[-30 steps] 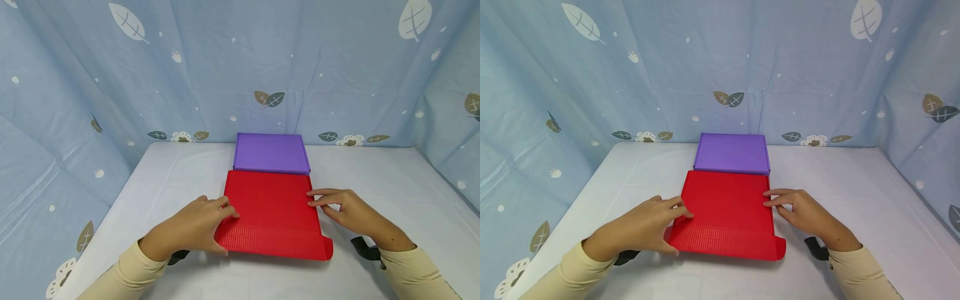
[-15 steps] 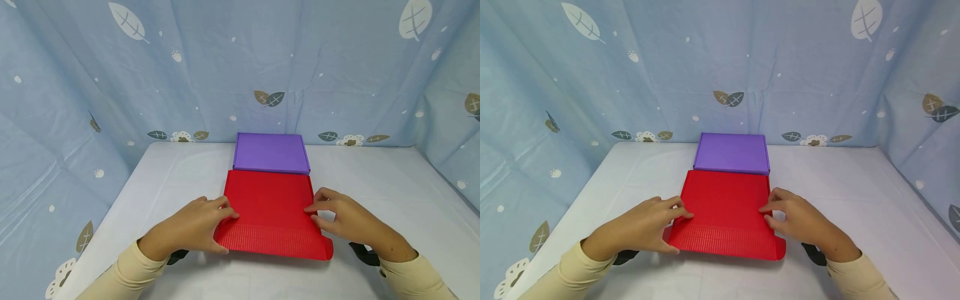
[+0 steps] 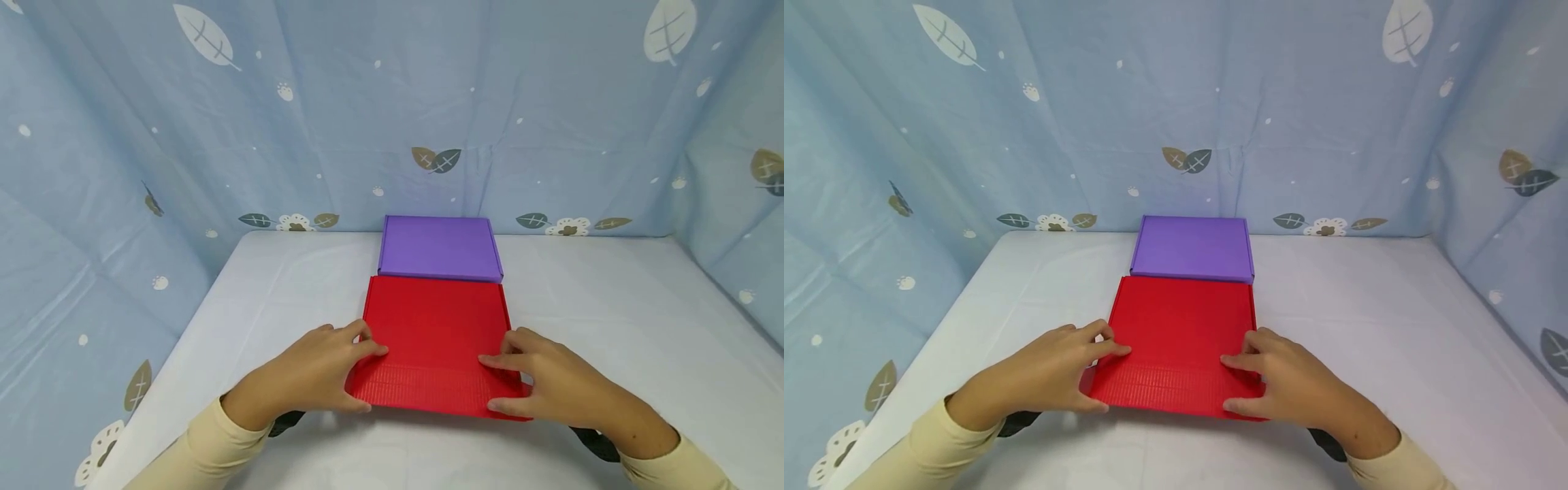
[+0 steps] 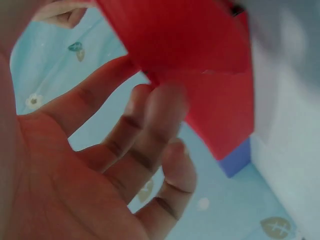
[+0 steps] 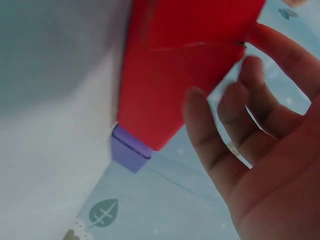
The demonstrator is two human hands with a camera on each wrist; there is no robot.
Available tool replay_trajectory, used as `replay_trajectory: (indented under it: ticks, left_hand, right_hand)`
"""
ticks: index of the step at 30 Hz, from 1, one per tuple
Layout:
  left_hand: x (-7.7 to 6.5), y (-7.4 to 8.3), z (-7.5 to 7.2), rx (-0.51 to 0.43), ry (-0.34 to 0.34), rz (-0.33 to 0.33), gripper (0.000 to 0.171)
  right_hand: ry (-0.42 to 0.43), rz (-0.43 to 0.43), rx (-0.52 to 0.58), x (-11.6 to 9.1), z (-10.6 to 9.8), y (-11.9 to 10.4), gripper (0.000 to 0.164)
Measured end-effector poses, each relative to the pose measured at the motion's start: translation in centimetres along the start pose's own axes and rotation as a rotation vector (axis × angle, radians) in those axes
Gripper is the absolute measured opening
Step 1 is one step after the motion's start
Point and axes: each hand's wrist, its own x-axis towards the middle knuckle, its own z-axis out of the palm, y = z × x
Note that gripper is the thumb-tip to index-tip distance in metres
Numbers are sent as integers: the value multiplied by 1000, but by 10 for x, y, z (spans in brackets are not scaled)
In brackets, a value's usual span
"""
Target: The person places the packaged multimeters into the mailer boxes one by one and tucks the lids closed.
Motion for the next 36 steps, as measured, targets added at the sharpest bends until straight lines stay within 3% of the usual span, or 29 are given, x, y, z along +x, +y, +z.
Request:
replay_trajectory:
  ticks: [6, 13, 18, 27, 31, 36]
  left_hand:
    - [-7, -1, 7, 43, 26, -4, 70]
    - [-14, -6, 13, 189, 52, 37, 89]
    - [-16, -8, 16, 238, 50, 43, 91]
    - [-16, -9, 17, 224, 74, 77, 81]
    - [-16, -10, 15, 194, 87, 91, 73]
    - [-15, -11, 12, 132, 37, 82, 72]
  right_hand:
    - [-1, -6, -100, -9, 5, 1, 72]
    - [27, -46, -177, -15, 13, 5, 86]
    - [-15, -30, -229, -19, 12, 5, 93]
    - [-68, -10, -213, -21, 12, 5, 94]
    - [-106, 38, -162, -21, 11, 4, 96]
    - [-145, 96, -70, -21, 9, 2, 95]
